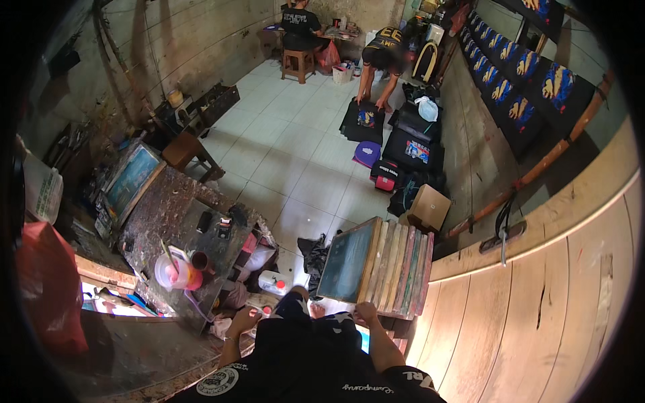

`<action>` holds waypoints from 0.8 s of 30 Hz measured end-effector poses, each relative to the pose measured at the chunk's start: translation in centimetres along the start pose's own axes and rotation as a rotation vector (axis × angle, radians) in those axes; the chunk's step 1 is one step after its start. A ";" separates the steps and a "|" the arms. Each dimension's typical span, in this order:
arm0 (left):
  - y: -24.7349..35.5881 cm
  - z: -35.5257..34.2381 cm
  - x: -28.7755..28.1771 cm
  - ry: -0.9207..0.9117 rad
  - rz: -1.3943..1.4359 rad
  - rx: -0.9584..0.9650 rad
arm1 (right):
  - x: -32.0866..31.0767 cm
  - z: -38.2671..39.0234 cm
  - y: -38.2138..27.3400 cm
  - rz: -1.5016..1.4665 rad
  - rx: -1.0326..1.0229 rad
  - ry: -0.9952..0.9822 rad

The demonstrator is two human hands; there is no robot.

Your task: The person picks up several screen printing frames from a stack, carries them across the room, and places one onto a workbench. They then retrieve a small green stool from outside and place it on the floor inside before handling small tools at the workbench.

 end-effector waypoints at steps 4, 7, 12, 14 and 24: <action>6.4 -4.7 -4.5 0.060 0.132 0.061 | 0.4 -3.1 -10.2 -0.325 0.156 0.082; 14.5 -11.7 -7.3 0.096 0.110 0.127 | -2.6 -7.7 -9.5 -0.341 0.161 0.087; 18.1 -23.7 -9.0 0.136 0.226 0.145 | -4.1 -14.9 -14.0 -0.415 0.282 -0.019; 18.6 -28.7 -9.8 0.140 0.178 0.000 | -4.8 -19.0 -17.6 -0.361 0.294 0.052; 22.4 -56.2 -19.8 0.105 0.028 -0.058 | -13.6 -41.3 -42.9 -0.322 0.124 0.111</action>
Point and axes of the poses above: each hand's wrist, its own z-axis away from the middle knuckle, its own x-axis out of the palm, y = z × x, the point moved 1 cm from there along -z, towards the middle knuckle, and after that the axes turned 1 degree about -z, right-handed, at the moved point
